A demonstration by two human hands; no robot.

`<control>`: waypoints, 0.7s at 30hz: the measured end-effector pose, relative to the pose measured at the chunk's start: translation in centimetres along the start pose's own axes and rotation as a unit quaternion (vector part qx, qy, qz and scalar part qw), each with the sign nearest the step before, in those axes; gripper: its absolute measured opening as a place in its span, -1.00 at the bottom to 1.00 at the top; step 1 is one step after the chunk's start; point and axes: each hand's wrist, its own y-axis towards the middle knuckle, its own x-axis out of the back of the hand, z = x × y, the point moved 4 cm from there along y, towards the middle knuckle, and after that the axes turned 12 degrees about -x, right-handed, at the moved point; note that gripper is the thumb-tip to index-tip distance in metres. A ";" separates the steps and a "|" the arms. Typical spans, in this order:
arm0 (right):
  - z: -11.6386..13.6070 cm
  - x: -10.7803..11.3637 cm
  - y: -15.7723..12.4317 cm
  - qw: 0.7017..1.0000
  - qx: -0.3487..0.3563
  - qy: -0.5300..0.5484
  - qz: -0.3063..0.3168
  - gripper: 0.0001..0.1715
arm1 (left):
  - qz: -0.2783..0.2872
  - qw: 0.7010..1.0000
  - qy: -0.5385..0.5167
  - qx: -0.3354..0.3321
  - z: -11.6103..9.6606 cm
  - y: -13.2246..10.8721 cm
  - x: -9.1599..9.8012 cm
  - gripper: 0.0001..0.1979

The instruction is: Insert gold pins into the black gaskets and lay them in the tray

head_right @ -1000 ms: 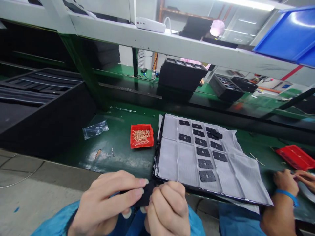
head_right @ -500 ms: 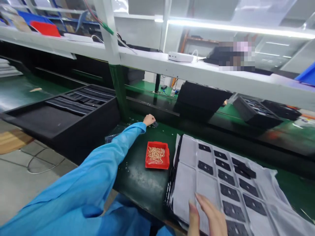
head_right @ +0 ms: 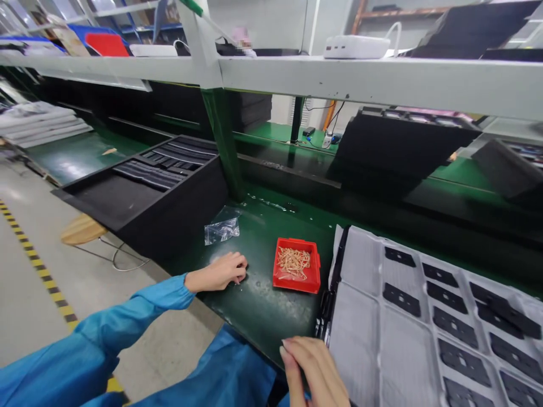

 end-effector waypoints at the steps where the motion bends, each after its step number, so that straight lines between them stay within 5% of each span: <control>1: 0.1 -0.2 0.3 1.000 0.015 0.001 0.015 -0.78 | -0.037 0.999 -0.017 0.017 0.0 -0.4 -0.3 -0.83; 4: 0.3 -1.4 1.2 0.999 -0.006 0.007 0.035 -0.80 | -0.178 0.976 -0.087 0.087 -1.0 -0.7 -0.9 -0.84; 8: 1.3 -4.3 2.2 0.998 -0.052 -0.005 0.025 -0.87 | -0.296 0.910 -0.246 0.153 -5.9 -0.1 -3.8 -0.52; 9: 1.6 -4.9 2.3 0.998 -0.049 -0.015 0.027 -0.86 | -0.307 0.875 -0.337 0.164 -7.4 0.3 -4.7 -0.51; 13: 2.4 -5.7 2.4 0.998 -0.019 -0.061 0.024 -0.80 | -0.324 0.611 -0.695 0.197 -12.5 2.1 -7.5 -0.61; 14: 2.4 -5.5 2.4 0.997 -0.016 -0.069 0.015 -0.80 | -0.326 0.579 -0.721 0.196 -13.3 2.5 -7.6 -0.62; 17: 2.4 -4.7 2.4 0.997 -0.014 -0.074 -0.005 -0.78 | -0.332 0.542 -0.748 0.193 -14.2 3.2 -7.6 -0.64; 21: 2.3 -4.2 2.2 0.998 -0.027 -0.058 -0.007 -0.73 | -0.328 0.536 -0.751 0.200 -14.4 3.5 -7.6 -0.68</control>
